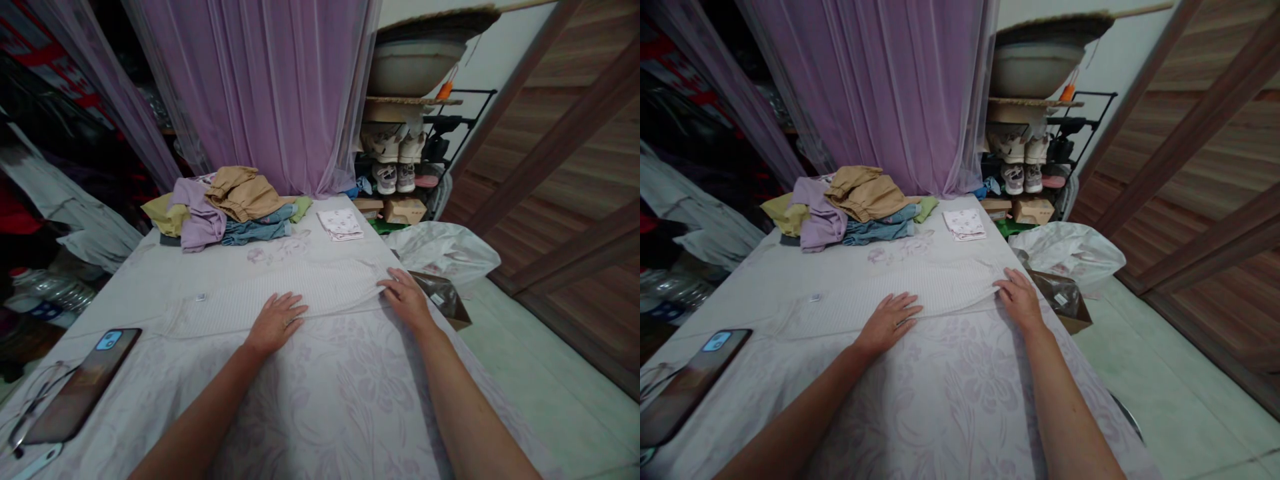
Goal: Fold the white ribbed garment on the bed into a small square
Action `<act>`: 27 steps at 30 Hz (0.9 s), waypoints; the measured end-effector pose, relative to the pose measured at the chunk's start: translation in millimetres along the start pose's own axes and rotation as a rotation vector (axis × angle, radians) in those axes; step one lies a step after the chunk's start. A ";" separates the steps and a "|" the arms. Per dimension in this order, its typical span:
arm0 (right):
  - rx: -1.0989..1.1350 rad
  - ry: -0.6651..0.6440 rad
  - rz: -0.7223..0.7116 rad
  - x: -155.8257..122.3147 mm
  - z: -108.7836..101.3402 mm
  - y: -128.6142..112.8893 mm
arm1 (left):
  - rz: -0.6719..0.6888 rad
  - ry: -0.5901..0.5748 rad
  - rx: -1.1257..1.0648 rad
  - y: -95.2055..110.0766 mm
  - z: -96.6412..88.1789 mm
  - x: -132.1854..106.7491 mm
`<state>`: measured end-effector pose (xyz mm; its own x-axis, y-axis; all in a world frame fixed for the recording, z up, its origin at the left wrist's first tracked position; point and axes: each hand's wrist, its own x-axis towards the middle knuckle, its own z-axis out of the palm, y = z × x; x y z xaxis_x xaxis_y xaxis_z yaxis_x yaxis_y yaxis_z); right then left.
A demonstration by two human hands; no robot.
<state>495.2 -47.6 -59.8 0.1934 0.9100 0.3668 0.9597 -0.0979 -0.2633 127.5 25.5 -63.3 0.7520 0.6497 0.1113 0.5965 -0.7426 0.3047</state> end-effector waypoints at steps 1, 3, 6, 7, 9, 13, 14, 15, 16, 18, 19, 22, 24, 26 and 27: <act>0.002 0.038 0.023 2.0 0.0 0.4 | -0.004 -0.002 0.008 0.9 -0.3 -0.2; 0.004 0.109 0.072 3.2 1.9 0.1 | -0.013 -0.014 0.028 2.2 -0.6 -0.3; -0.003 0.126 0.121 -0.8 6.9 -0.1 | -0.023 -0.021 0.051 2.5 -0.2 -0.3; -0.005 0.108 0.128 -2.5 8.1 0.0 | -0.022 -0.018 0.057 2.3 0.3 -0.3; -0.002 0.072 0.135 -4.8 8.4 -0.3 | -0.013 -0.008 0.066 1.6 1.2 -0.3; 0.029 0.118 0.190 -0.7 4.2 -6.5 | -0.014 -0.004 0.071 1.8 1.9 -0.4; 0.042 0.141 0.215 2.0 4.0 -8.6 | -0.020 -0.006 0.071 2.2 1.8 -0.3; 0.056 0.158 0.239 4.9 4.8 -10.5 | -0.025 -0.006 0.072 2.7 1.6 -0.3; 0.072 0.169 0.261 7.9 6.6 -11.8 | -0.026 -0.005 0.074 3.1 1.5 -0.2; 0.108 0.190 0.295 12.7 12.9 -12.2 | -0.021 0.002 0.085 3.6 1.4 0.0; 0.129 0.206 0.302 14.2 16.9 -11.2 | -0.017 0.007 0.094 3.7 1.5 0.0; 0.212 0.252 0.278 13.9 27.6 -5.2 | -0.011 0.019 0.121 3.4 2.3 0.2; 0.266 0.278 0.253 10.7 31.2 -0.8 | -0.011 0.027 0.127 3.2 2.8 0.3; 0.308 0.305 0.239 7.0 31.5 2.6 | -0.013 0.023 0.130 3.7 2.7 0.2; 0.325 0.316 0.236 5.4 30.9 4.0 | -0.014 0.018 0.133 4.1 2.6 0.1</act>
<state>493.7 -30.6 -86.4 0.4979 0.7067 0.5028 0.7793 -0.1101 -0.6170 130.8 22.1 -64.5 0.7387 0.6623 0.1250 0.6400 -0.7475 0.1781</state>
